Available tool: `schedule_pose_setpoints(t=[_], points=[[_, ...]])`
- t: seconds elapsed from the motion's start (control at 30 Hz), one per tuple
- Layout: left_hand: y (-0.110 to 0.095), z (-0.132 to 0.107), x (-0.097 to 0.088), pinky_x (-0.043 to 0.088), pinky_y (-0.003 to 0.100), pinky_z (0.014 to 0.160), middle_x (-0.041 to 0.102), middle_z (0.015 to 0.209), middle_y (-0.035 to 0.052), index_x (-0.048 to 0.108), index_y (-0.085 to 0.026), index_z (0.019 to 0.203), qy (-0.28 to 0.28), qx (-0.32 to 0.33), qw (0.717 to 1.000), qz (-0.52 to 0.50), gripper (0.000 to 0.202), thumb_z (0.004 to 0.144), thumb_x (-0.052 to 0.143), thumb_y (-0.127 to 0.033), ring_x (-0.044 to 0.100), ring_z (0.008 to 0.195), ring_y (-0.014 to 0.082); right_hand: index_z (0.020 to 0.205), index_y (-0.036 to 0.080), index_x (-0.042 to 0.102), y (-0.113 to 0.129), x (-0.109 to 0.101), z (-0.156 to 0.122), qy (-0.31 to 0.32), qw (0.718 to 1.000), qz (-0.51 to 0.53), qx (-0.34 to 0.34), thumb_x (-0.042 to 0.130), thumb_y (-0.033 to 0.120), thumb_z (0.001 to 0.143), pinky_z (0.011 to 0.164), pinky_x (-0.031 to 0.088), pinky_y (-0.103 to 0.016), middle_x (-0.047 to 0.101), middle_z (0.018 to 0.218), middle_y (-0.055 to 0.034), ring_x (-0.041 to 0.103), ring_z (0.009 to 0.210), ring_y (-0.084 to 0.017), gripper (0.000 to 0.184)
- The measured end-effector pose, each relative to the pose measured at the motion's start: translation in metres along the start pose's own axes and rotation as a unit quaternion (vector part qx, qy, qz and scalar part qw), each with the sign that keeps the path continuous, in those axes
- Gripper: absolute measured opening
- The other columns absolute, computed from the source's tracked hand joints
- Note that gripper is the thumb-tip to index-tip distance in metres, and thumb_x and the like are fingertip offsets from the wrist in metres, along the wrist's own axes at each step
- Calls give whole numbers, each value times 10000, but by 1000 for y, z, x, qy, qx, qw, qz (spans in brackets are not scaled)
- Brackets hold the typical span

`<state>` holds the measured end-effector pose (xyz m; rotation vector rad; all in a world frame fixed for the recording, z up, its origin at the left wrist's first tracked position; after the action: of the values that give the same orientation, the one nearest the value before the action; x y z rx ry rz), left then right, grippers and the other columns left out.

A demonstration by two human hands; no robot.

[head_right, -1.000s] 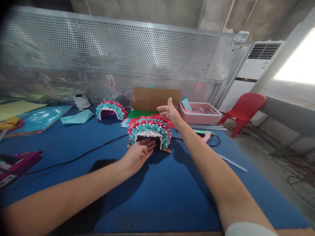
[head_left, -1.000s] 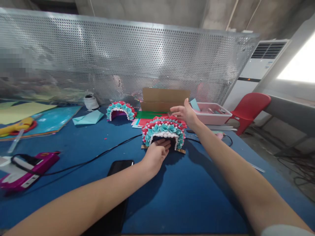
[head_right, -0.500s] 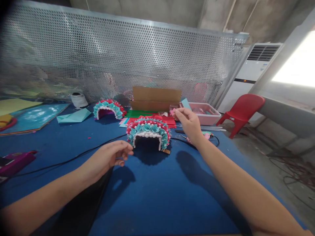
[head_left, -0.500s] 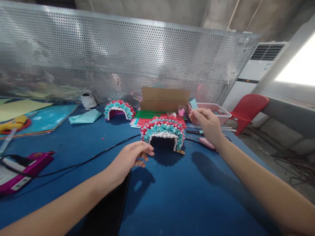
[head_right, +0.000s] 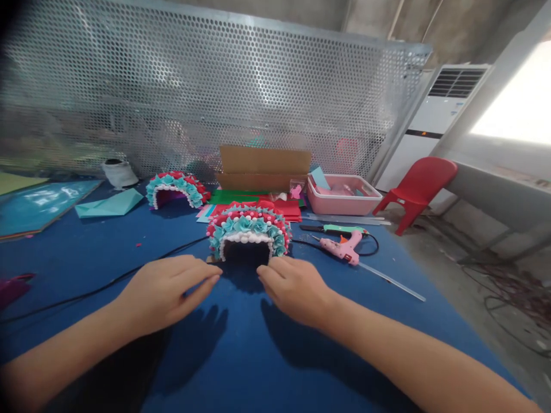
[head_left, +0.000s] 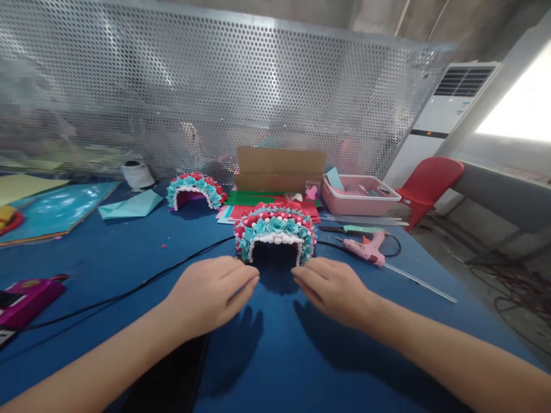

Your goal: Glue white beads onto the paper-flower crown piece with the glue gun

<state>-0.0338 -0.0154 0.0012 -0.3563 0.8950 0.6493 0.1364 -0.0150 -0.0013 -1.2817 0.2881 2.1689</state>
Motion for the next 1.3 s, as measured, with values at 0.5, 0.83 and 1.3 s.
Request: schedule_pose_setpoints(t=[0.5, 0.83, 1.3], points=[[40, -32, 61, 455, 220, 596, 627, 706, -9, 654, -199, 918, 17, -443, 699, -561, 223, 867, 564, -397, 537, 600, 94, 956, 101, 615, 9, 86, 31, 260, 962, 1, 88, 376, 95, 903, 581, 510, -317, 651, 884, -163, 655, 759, -239, 245], [6, 15, 86, 303, 389, 1124, 545, 1307, 59, 605, -217, 1064, -28, -462, 435, -772, 360, 724, 659, -112, 426, 1306, 220, 932, 189, 520, -46, 11, -34, 51, 971, 169, 160, 343, 139, 901, 552, 418, -232, 610, 676, -9, 509, 538, -116, 187], [22, 41, 132, 459, 310, 948, 677, 879, 27, 611, -170, 838, -174, -561, 374, -718, 399, 570, 562, 121, 642, 905, 150, 825, 161, 681, -177, 47, 67, -18, 828, 424, 368, 576, 512, 800, 693, 456, -266, 671, 790, -34, 594, 751, -147, 367]])
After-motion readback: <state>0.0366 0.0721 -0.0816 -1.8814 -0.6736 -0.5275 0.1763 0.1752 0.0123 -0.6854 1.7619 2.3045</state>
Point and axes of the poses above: each hand's wrist, its own z-axis towards the middle knuckle, its own x-axis out of the palm, y = z × x, the point moved 7 cm from there along z, towards the middle knuckle
